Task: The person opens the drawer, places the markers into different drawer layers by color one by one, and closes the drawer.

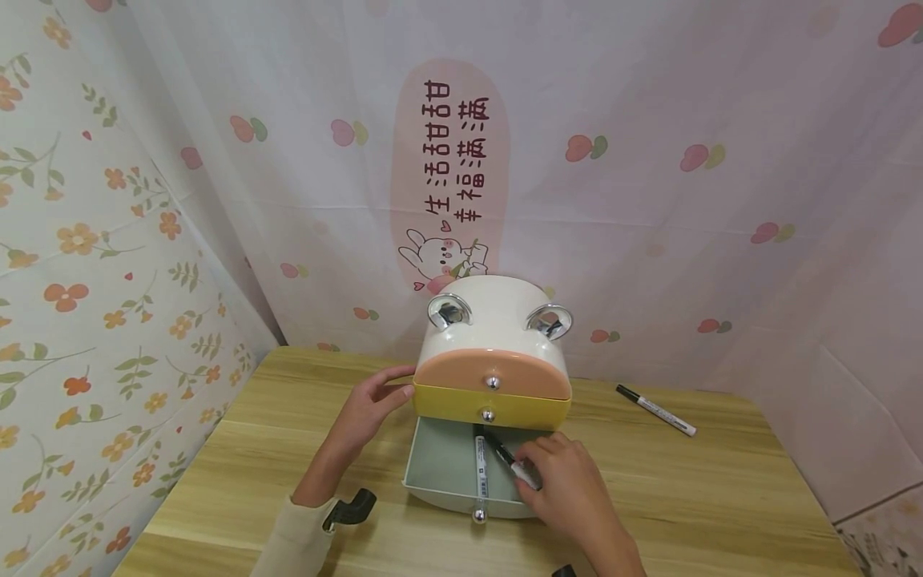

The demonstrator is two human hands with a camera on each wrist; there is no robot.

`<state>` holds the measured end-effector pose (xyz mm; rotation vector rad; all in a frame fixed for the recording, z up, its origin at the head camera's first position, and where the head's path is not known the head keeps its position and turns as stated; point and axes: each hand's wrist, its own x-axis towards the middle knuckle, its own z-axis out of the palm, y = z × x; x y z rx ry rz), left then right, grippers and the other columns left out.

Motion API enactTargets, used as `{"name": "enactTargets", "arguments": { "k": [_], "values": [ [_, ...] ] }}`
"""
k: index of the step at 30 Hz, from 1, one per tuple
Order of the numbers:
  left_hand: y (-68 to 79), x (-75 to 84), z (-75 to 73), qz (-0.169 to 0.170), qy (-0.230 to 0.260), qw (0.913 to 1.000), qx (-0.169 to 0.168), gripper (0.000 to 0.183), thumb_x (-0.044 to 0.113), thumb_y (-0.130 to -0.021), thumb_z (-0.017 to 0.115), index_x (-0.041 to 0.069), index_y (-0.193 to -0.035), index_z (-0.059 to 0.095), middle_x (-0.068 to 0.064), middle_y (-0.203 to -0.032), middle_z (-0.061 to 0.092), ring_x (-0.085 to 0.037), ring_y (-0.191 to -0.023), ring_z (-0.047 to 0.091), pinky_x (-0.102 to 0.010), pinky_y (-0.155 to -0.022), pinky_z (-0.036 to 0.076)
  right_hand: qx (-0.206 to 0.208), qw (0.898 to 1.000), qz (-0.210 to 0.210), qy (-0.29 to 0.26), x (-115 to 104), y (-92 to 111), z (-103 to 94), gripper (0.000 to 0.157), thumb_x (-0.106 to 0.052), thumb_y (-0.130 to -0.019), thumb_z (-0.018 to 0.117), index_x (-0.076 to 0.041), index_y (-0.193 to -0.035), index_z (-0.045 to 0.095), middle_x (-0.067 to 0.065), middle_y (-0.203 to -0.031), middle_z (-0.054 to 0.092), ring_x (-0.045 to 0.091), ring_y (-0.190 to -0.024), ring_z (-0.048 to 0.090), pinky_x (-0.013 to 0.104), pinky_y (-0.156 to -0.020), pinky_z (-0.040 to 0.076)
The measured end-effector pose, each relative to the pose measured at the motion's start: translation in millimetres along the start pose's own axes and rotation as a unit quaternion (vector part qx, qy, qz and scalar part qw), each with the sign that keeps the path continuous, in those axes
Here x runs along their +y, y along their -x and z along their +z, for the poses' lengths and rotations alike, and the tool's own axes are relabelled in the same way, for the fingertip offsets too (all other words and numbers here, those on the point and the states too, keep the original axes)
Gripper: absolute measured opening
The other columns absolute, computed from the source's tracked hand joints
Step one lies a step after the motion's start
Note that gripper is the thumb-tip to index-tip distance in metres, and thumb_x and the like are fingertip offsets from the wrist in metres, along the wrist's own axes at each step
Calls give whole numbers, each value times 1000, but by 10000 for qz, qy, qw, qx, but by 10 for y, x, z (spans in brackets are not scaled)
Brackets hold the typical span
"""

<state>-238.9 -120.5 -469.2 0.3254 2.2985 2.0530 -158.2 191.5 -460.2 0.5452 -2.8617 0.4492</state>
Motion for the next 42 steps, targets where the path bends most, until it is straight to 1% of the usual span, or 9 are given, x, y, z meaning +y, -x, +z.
{"name": "enactTargets", "arguments": {
  "k": [6,14,22,27,31,34,38,40,42],
  "values": [
    [6,-4,-10,108,-16,9999,-35,38,37,-93,68,27,-129,63,2,-135,57,-23,-119,59,-52,-95,49,295,9995,-118,25,40,19,-35,22,-25,-75,83,-22,-94,73,-13,-92,67,8,-89,59,36,-79,53],
    [8,-5,-5,143,-89,9999,3,38,43,-91,69,31,-126,64,2,-134,59,-20,-116,60,-48,-93,51,576,9978,284,-158,202,26,-104,13,-23,-79,80,-24,-90,72,-13,-91,65,13,-90,61,41,-78,53],
    [17,3,-3,98,-107,9999,40,37,43,-91,69,32,-126,64,5,-133,59,-19,-117,60,-49,-95,49,1086,9908,690,-419,517,53,-167,8,-20,-85,76,-21,-92,73,-8,-90,67,16,-86,62,42,-70,51],
    [14,3,-1,114,-71,9999,24,38,43,-91,69,31,-127,64,4,-133,59,-20,-117,60,-49,-95,50,1356,9853,914,-493,800,117,-211,12,-25,-89,72,-18,-99,73,-5,-94,69,19,-89,62,43,-71,49],
    [14,3,-1,92,-68,9999,30,38,43,-91,69,32,-126,64,4,-133,59,-19,-117,60,-48,-95,50,1482,9797,1245,-523,1036,181,-245,17,-33,-91,70,-19,-102,73,-3,-97,70,20,-92,62,40,-72,49],
    [14,2,-3,64,-65,10000,39,37,43,-90,69,32,-126,64,5,-133,59,-17,-117,60,-48,-96,49,1564,9760,1413,-557,1185,227,-279,19,-33,-92,69,-19,-103,73,1,-100,71,24,-92,62,37,-72,49],
    [10,-2,-4,70,-54,9999,48,37,42,-91,69,31,-126,65,6,-132,59,-17,-116,60,-48,-96,49,1649,9691,1739,-592,1359,299,-304,24,-35,-93,68,-16,-107,72,5,-104,71,27,-93,62,25,-70,48],
    [9,-4,-4,79,-44,9999,45,37,41,-91,70,31,-125,65,7,-131,60,-17,-116,61,-48,-96,49,1762,9640,1899,-593,1450,337,-302,26,-35,-92,69,-14,-107,73,7,-106,71,26,-93,62,19,-68,46],
    [9,-2,-2,91,-38,9999,33,36,41,-91,70,31,-125,65,8,-131,59,-16,-116,61,-47,-95,50,1826,9602,2033,-578,1541,375,-298,28,-35,-91,70,-13,-109,72,8,-107,71,21,-92,61,15,-67,44]
  ]
}}
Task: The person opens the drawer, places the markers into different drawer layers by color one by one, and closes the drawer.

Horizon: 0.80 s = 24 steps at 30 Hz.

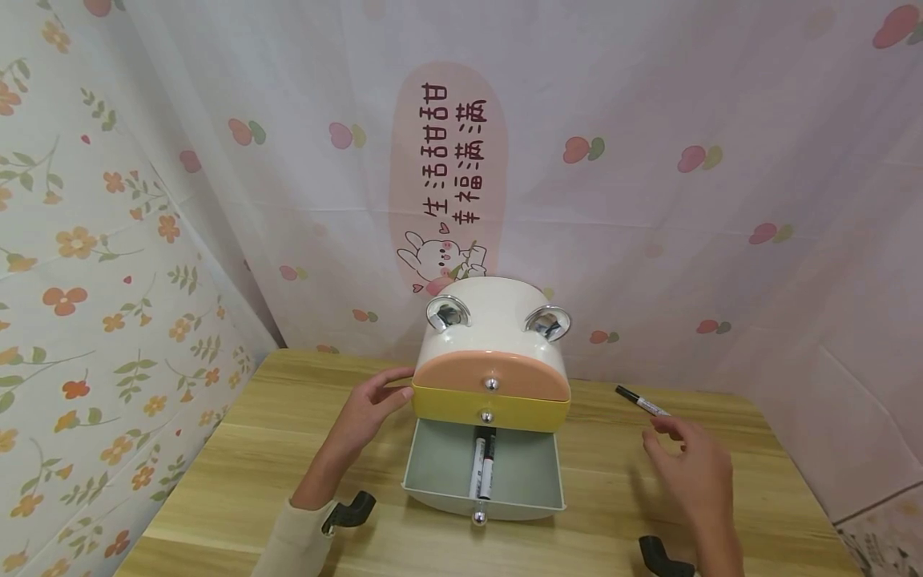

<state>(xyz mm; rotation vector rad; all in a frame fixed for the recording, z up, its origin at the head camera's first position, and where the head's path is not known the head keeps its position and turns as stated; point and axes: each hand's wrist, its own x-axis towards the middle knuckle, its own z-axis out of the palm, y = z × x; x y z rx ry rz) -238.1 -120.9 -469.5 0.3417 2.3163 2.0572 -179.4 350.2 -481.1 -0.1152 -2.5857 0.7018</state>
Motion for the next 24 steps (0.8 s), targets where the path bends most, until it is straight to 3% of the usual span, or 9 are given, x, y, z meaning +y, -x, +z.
{"name": "enactTargets", "arguments": {
  "k": [4,12,15,19,24],
  "values": [
    [-4,1,0,5,5,10000,-19,36,41,-91,70,30,-125,65,8,-131,59,-16,-116,61,-46,-95,50,82,9997,220,55,178,-9,-18,34,-33,-90,71,-9,-115,71,13,-114,69,19,-94,58,13,-66,42],
    [-12,-2,-1,12,26,10000,-32,36,40,-91,69,30,-126,64,7,-131,60,-17,-116,61,-46,-95,51,-229,9963,809,-187,412,-15,42,50,-37,-91,69,-6,-130,62,23,-131,57,42,-112,54,20,-65,42],
    [-11,-11,-3,35,18,10000,-43,36,40,-92,69,30,-126,64,6,-130,60,-17,-116,61,-46,-95,51,-318,9948,932,-264,482,-22,86,55,-38,-93,67,-5,-135,57,27,-135,52,48,-111,54,39,-73,50],
    [-14,-28,-2,66,87,9999,-85,37,37,-93,68,27,-128,64,2,-129,61,-18,-115,61,-47,-96,50,-510,9930,955,-471,607,-16,145,62,-38,-96,62,-1,-143,46,32,-141,43,56,-119,45,68,-83,41],
    [-16,-28,10,32,195,9997,-128,37,30,-95,67,22,-131,61,-2,-133,59,-22,-118,60,-51,-98,47,-903,9850,1211,-836,802,-10,233,75,-42,-98,55,0,-153,25,34,-151,28,59,-132,27,75,-94,30]
  ]
}}
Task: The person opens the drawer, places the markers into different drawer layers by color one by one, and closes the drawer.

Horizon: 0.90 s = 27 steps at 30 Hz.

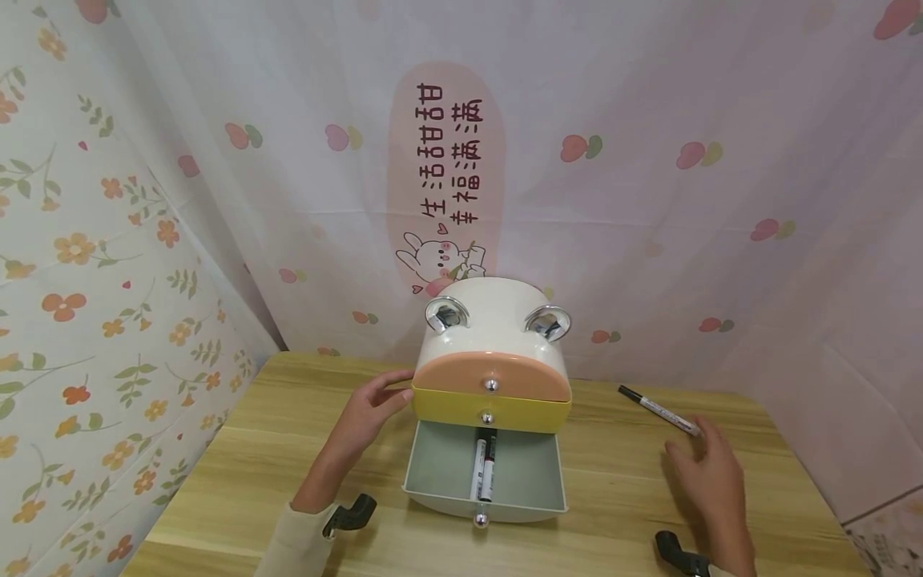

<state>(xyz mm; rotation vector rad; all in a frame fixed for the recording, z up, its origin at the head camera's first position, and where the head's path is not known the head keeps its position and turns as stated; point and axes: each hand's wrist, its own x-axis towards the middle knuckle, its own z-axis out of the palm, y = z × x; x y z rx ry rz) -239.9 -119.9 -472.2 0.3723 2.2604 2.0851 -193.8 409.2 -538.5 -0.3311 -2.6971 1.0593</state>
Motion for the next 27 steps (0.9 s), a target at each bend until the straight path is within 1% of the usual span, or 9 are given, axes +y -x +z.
{"name": "enactTargets", "arguments": {
  "k": [3,6,9,11,12,16,19,22,27],
  "values": [
    [3,11,8,3,19,10000,-11,39,30,-95,66,21,-132,60,-1,-135,58,-23,-119,59,-52,-98,47,-295,9986,337,-283,84,-9,-2,84,-45,-99,53,0,-156,10,32,-156,15,56,-137,20,72,-101,26],
    [-2,15,9,-6,-28,10000,-30,39,33,-95,66,23,-132,61,1,-134,58,-22,-118,59,-50,-98,47,-464,9941,774,-603,122,-34,-11,86,-48,-98,50,-6,-157,3,25,-160,8,51,-142,15,68,-106,24],
    [-4,10,1,-20,-79,10000,-5,38,37,-94,67,26,-130,62,4,-131,60,-19,-117,60,-47,-97,48,-413,9924,933,-689,125,-111,-17,84,-48,-98,50,-8,-158,8,26,-159,15,51,-140,20,69,-101,30],
    [-1,4,-4,6,-96,10000,9,38,38,-93,67,26,-129,62,4,-131,60,-19,-116,61,-46,-97,49,-324,9933,952,-568,124,-179,-14,75,-47,-97,51,-8,-155,24,28,-154,26,50,-132,32,66,-92,38],
    [-1,0,-6,11,-102,9999,24,38,38,-93,68,26,-129,63,4,-130,60,-19,-116,61,-46,-96,49,-266,9951,844,-442,130,-217,-15,69,-45,-97,52,-5,-150,33,30,-149,33,50,-126,37,63,-87,40],
    [7,-1,-8,13,-106,9999,37,39,40,-92,68,26,-128,63,3,-130,60,-19,-115,61,-47,-96,49,40,9990,174,405,170,-350,-18,57,-40,-95,60,5,-128,51,32,-125,51,46,-105,50,55,-74,42],
    [9,6,-7,6,-89,10000,24,39,40,-92,68,26,-128,63,3,-130,60,-19,-115,61,-50,-97,48,230,9960,-214,832,193,-409,-10,57,-39,-93,66,7,-125,57,30,-112,58,43,-96,54,49,-69,42],
    [12,11,-7,18,-39,10000,-12,40,39,-92,68,25,-129,62,2,-131,60,-21,-116,61,-54,-98,46,350,9944,-298,955,197,-424,7,48,-38,-91,70,4,-114,65,23,-103,62,35,-89,56,40,-64,39],
    [21,26,-8,-19,-78,10000,-33,41,40,-92,68,25,-130,61,2,-131,59,-21,-116,60,-50,-98,47,444,9940,-289,959,186,-390,45,42,-35,-90,72,2,-108,68,17,-95,65,26,-79,56,34,-61,38]
  ]
}}
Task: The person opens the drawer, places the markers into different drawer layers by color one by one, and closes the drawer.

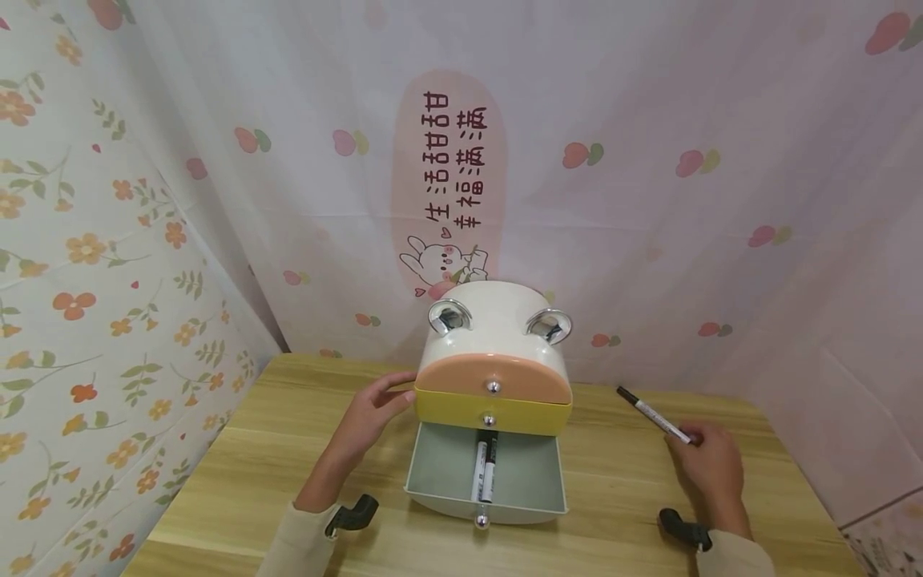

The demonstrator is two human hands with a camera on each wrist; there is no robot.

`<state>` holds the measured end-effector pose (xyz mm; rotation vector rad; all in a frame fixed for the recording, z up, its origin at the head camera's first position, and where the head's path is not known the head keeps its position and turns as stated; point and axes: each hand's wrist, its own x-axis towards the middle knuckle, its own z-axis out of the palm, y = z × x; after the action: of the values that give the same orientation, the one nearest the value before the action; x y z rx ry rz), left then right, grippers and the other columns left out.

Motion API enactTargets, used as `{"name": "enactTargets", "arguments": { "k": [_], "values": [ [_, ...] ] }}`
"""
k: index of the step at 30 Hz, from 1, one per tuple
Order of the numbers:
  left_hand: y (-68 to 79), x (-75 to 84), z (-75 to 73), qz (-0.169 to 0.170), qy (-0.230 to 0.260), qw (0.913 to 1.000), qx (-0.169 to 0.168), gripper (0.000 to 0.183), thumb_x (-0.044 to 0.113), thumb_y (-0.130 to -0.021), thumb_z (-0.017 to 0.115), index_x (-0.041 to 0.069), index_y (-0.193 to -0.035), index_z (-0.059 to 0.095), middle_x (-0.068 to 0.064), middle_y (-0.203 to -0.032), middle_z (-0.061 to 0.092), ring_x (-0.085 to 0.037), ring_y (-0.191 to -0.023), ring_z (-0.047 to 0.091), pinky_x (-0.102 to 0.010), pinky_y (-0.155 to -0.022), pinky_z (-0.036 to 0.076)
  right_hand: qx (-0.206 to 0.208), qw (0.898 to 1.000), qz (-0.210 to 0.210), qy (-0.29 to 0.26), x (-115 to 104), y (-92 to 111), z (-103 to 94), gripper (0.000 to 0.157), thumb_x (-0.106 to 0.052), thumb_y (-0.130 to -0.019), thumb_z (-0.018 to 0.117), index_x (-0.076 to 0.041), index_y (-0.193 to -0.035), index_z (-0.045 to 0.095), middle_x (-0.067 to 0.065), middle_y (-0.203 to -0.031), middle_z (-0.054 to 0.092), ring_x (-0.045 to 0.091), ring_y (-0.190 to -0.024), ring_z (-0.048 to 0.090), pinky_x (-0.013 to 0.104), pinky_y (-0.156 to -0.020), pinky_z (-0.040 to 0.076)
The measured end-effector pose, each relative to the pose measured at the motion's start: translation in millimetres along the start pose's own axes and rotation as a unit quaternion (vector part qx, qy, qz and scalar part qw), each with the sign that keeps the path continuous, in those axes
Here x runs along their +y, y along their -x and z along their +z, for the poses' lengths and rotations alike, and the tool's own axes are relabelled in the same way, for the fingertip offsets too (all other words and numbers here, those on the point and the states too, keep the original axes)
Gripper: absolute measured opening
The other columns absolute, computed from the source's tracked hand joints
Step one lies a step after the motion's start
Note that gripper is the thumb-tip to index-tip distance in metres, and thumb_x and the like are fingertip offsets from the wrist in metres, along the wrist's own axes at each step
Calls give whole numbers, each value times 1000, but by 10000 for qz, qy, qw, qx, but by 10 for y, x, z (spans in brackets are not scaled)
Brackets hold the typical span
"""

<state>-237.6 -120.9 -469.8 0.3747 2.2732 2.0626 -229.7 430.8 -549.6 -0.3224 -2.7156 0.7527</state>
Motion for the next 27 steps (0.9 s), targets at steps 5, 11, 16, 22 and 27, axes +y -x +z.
{"name": "enactTargets", "arguments": {
  "k": [5,11,16,22,27],
  "values": [
    [8,15,-4,-26,-34,10000,11,41,42,-92,68,25,-129,62,2,-131,59,-20,-116,60,-47,-97,48,-21,10000,58,19,-12,38,25,39,-34,-91,70,1,-106,69,12,-91,65,22,-74,54,32,-61,37],
    [11,12,-4,-1,-7,10000,14,42,42,-91,68,25,-129,62,2,-131,59,-21,-117,60,-54,-99,46,-55,9996,261,-112,-60,115,9,36,-36,-92,68,-2,-103,70,11,-92,66,22,-75,54,33,-62,37],
    [10,-8,-8,10,79,9999,-64,39,37,-94,67,23,-130,62,0,-132,59,-21,-117,60,-55,-99,45,4,9988,362,-318,-83,215,4,41,-40,-93,66,-1,-105,70,14,-97,68,23,-80,57,33,-63,38],
    [20,12,-9,-64,44,9999,-90,38,29,-96,64,19,-133,60,-2,-134,58,-22,-117,59,-49,-98,47,114,9986,437,-276,-154,307,0,43,-44,-92,67,-4,-106,71,8,-89,65,17,-72,53,29,-57,37],
    [110,232,4,-43,64,9999,-114,37,24,-97,63,14,-132,60,-7,-133,58,-24,-117,60,-50,-99,47,-16,9979,536,-364,-302,384,-54,47,-48,-92,64,-5,-111,69,6,-90,64,14,-69,50,28,-55,37]
  ]
}}
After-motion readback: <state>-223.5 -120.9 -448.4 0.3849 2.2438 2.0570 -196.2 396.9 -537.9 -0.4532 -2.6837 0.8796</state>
